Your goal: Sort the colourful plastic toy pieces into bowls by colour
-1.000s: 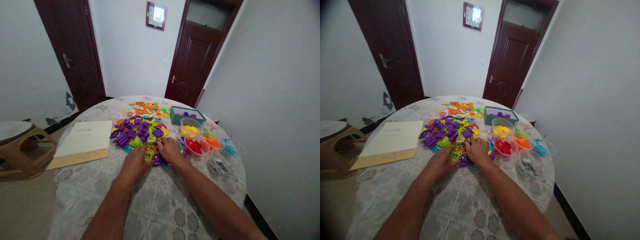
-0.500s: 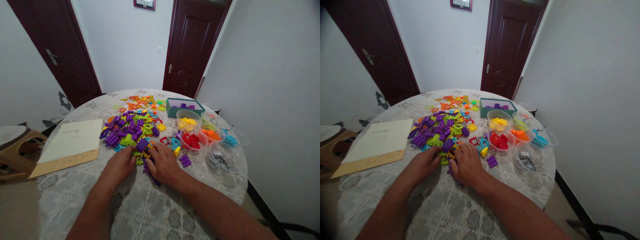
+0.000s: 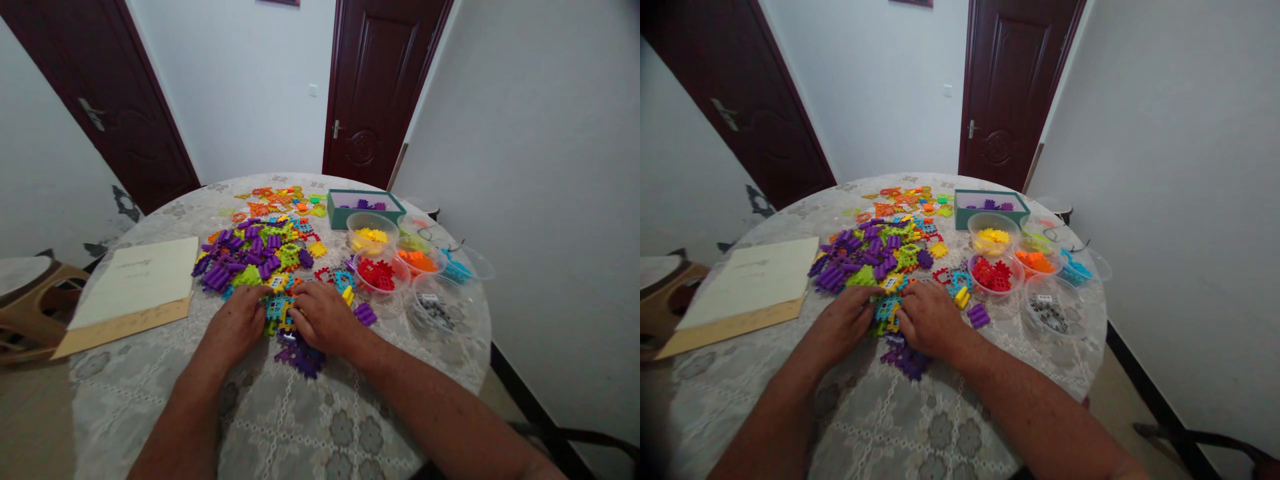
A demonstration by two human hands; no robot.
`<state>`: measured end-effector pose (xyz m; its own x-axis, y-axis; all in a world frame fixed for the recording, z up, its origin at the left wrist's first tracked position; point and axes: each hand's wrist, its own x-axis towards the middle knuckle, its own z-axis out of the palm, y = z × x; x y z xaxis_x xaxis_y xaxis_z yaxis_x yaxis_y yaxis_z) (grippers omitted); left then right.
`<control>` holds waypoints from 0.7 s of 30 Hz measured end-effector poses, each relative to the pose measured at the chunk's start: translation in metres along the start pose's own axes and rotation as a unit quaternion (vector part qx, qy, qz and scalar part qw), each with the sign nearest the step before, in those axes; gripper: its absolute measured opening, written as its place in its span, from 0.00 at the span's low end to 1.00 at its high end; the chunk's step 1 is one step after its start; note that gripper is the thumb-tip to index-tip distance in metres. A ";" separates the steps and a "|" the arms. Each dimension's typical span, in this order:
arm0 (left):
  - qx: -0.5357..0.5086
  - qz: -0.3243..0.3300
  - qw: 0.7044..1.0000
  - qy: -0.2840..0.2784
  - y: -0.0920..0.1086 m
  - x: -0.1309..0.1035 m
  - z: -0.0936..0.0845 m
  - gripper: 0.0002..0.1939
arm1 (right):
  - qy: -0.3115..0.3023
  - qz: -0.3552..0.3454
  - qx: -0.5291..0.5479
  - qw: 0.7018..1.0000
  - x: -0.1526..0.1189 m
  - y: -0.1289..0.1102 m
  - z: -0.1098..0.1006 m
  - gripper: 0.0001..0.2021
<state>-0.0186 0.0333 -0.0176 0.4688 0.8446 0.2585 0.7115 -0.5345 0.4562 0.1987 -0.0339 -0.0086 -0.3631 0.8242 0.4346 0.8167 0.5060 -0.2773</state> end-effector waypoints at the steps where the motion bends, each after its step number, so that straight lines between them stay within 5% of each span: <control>1: -0.002 0.009 1.000 -0.006 0.002 0.000 -0.001 0.19 | 0.017 0.014 -0.003 1.000 0.001 0.002 -0.002 0.11; 8: -0.023 0.002 0.998 -0.053 0.019 -0.004 -0.007 0.20 | -0.009 0.085 -0.067 0.994 -0.001 0.007 -0.037 0.11; 14: -0.010 0.003 0.999 -0.048 0.026 -0.008 -0.012 0.27 | -0.073 0.191 -0.122 0.971 -0.052 0.011 -0.072 0.15; 21: 0.047 0.051 0.990 -0.123 0.045 -0.017 -0.004 0.46 | -0.194 0.300 -0.141 0.923 -0.085 0.011 -0.061 0.22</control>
<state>0.0031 -0.0047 0.0021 0.6458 0.7594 0.0790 0.6938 -0.6269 0.3544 0.2663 -0.1137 0.0040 0.1044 0.9912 -0.0807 0.9873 -0.1131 -0.1112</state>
